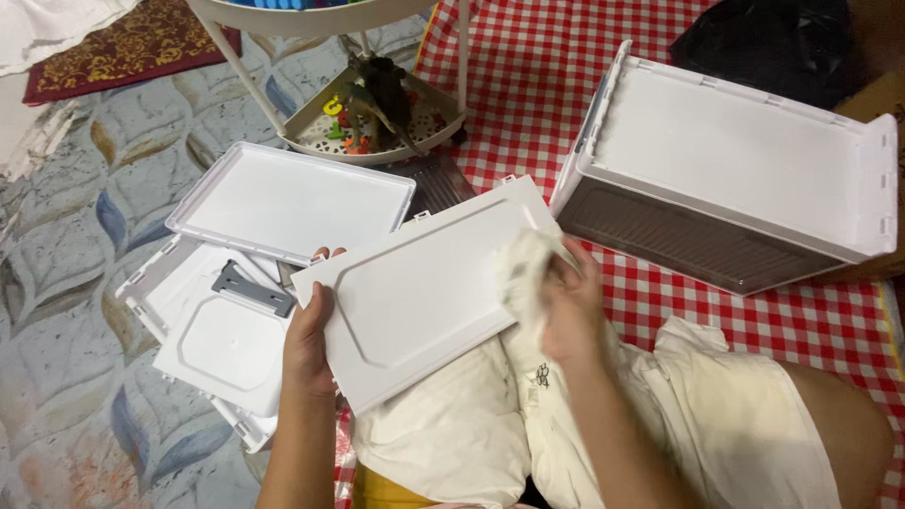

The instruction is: The person assembles a white plastic storage box by attaching side panels, wiping the lid with a cloth, and securing the lid onto the box. The person handles the box parts and a cloth on a red and white checkered mat.

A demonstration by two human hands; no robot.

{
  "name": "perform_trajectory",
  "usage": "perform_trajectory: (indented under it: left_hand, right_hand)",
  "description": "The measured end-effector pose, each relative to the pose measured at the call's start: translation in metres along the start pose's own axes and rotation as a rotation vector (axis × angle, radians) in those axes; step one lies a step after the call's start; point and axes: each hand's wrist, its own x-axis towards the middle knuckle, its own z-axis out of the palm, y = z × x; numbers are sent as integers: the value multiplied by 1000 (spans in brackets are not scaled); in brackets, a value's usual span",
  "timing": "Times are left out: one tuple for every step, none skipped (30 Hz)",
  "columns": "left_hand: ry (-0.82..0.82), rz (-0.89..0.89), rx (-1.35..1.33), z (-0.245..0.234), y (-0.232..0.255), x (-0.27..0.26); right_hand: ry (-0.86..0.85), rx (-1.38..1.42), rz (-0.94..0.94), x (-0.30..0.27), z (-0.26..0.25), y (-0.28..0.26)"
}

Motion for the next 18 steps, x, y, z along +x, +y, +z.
perform_trajectory:
  left_hand:
    - [-18,-3,-15,2,0,1]
    - [-36,-5,-30,4,-1,2]
    - [-53,-7,-45,5,-1,2]
    - [-52,-11,-37,6,-1,1]
    - [-51,-12,-29,7,0,1]
    - [-51,-14,-21,8,0,1]
    - [-50,-24,-29,8,1,2]
    - [-49,-35,-37,7,2,3]
    - [-45,-47,-44,5,2,2]
    - [-47,-39,-52,3,3,2]
    - [-52,-33,-60,1,3,3]
    - [-56,-28,-69,-2,2,3]
    - [-44,-47,-89,-5,3,5]
    - [-33,-67,-110,-8,4,5]
    - [-19,-86,-130,-12,6,5]
    - [-26,-86,-141,-15,9,4]
    - [-33,-85,-153,-19,11,3]
    - [-39,-84,-164,-22,14,2]
  right_hand:
    - [-11,247,119,8,-13,-13]
    - [-23,495,237,11,-20,-20]
    - [30,547,280,8,-27,-29]
    - [84,600,323,3,-40,-46]
    - [135,653,366,-1,-44,-60]
    - [-272,620,265,-9,-49,-75]
    - [-678,569,163,-18,-50,-89]
    - [-346,320,108,-26,-49,-100]
    - [-15,71,52,-38,-51,-114]
    - [-42,54,-23,-47,-51,-124]
    - [-67,37,-99,-54,-52,-134]
    - [-92,19,-176,-59,-52,-143]
    - [-84,36,-250,-61,-52,-149]
    - [-75,53,-325,-62,-52,-155]
    - [-70,69,-397,-62,-52,-157]
    - [-30,85,-432,-61,-54,-159]
    - [8,101,-467,-60,-57,-161]
    - [45,117,-501,-58,-61,-161]
